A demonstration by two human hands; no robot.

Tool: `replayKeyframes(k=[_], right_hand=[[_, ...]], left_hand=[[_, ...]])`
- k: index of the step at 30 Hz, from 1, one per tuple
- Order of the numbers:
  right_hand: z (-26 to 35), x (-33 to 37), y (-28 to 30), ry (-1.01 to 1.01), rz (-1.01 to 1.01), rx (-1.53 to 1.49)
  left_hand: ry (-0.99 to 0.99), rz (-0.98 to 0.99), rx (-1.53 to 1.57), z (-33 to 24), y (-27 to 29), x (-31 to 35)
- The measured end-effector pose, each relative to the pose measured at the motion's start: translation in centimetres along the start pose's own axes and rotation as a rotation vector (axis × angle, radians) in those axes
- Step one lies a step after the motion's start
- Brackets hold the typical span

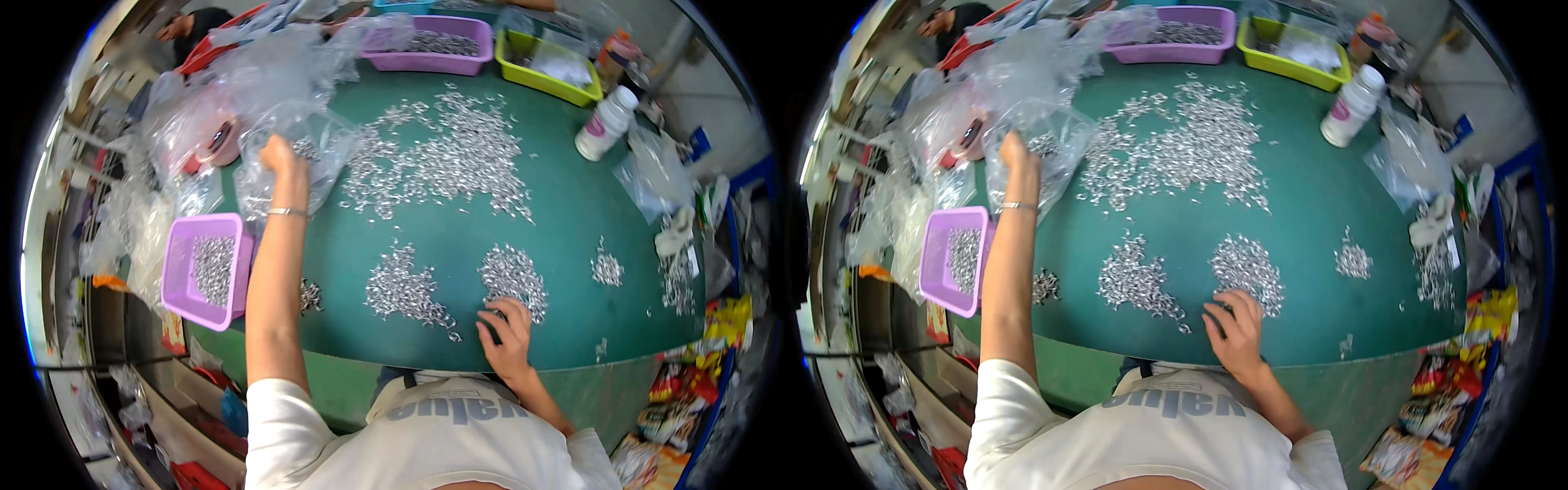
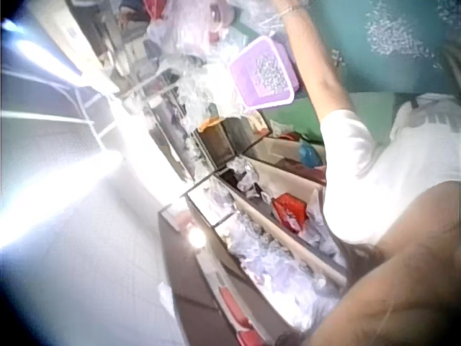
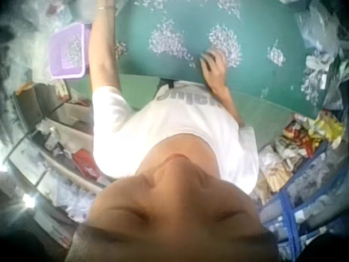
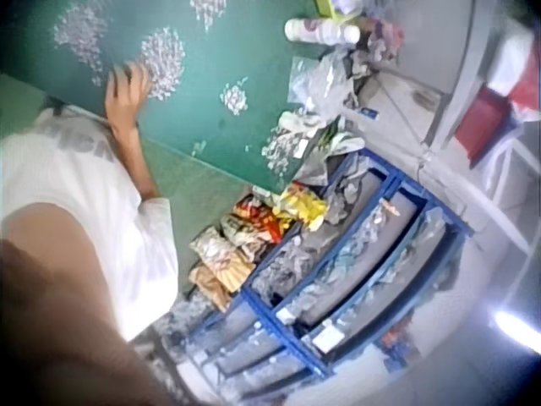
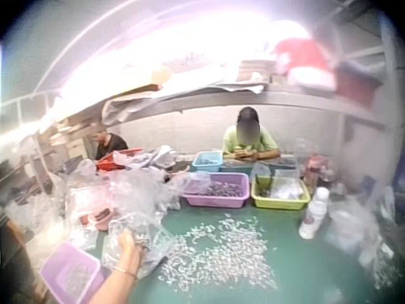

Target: The person picks up and connects small silver-colored metal components by hand at a workstation, occasionally sorting them from a pile or placing them into a pink container.

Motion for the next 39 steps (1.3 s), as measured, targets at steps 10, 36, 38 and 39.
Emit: replayKeyframes(k=[10,36,38,39], right_hand=[[-9.9,0.3,6.5,-0.286,0.133,0.353],[-8.1,-7.2,4.1,0.056,0.061,0.025],[-10.0,-9.6,3.9,-0.036,-0.002,0.043],[-10.4,-10.6,3.7,-0.051,-0.035,0.041]], left_hand=[[-0.568,1.253,-0.741,-4.5,4.3,30.7],[-0.691,1.332,-0.719,-1.9,4.3,31.6],[-0.668,1.344,-0.762,-0.8,2.1,30.2],[-0.691,1.386,-0.804,-0.3,1.4,30.4]])
Point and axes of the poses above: each hand's wrist, its own x-axis away from the middle knuckle, its own y-axis out of the back of the hand, z = x × y, the point moved 3 cm from there along -x, towards the middle knuckle, and after that the axes turned 9 degrees about -y, right-handed, at the moved point
